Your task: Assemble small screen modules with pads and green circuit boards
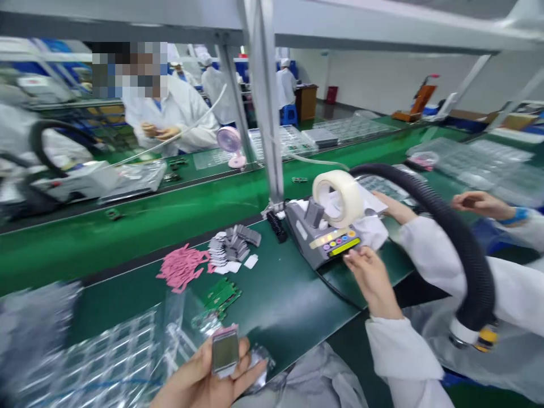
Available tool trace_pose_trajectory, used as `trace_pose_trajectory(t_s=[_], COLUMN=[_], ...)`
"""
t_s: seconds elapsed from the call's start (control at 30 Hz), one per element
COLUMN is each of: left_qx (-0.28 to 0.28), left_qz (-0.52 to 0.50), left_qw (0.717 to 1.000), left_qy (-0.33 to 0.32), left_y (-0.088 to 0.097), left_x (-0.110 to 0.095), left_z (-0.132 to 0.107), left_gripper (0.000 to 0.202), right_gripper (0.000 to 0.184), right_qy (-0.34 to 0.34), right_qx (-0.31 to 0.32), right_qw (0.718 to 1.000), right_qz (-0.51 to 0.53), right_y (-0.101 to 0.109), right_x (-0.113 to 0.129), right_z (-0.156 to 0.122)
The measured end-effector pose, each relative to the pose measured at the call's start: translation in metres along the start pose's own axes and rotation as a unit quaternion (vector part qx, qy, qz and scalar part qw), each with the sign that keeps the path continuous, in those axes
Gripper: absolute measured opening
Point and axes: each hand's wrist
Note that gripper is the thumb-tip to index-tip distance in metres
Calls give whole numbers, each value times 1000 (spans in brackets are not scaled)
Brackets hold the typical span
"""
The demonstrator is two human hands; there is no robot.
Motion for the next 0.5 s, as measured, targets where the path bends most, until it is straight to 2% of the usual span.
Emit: trace_pose_trajectory(t_s=[0.07,0.13,0.2,0.3,0.4,0.5], left_qx=[25,35,43,52,64,61], left_qz=[-5,-26,-47,-50,-50,-62], left_qw=[999,998,996,995,994,993], left_qy=[-19,-43,-62,-72,-70,-77], left_y=[-2,-3,-5,-7,-7,-5], left_x=[1,1,2,3,5,4], left_z=[-4,-8,-13,-19,-23,-26], left_gripper=[12,15,15,15,15,16], right_gripper=[26,38,41,31,30,21], right_qy=[-32,-88,-149,-225,-209,-122], right_qx=[-3,25,78,204,290,339], right_qw=[999,994,983,945,922,924], right_qz=[43,64,78,118,149,128], right_y=[-4,-7,-12,-27,-52,-81], right_x=[1,-1,-1,8,30,57], right_z=[-20,-51,-85,-123,-130,-123])
Point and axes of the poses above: each hand's wrist, its own z-axis towards the middle knuckle, its own y-axis out of the back of the hand, x = y × z, and after that the axes turned 10 degrees about y, right-handed
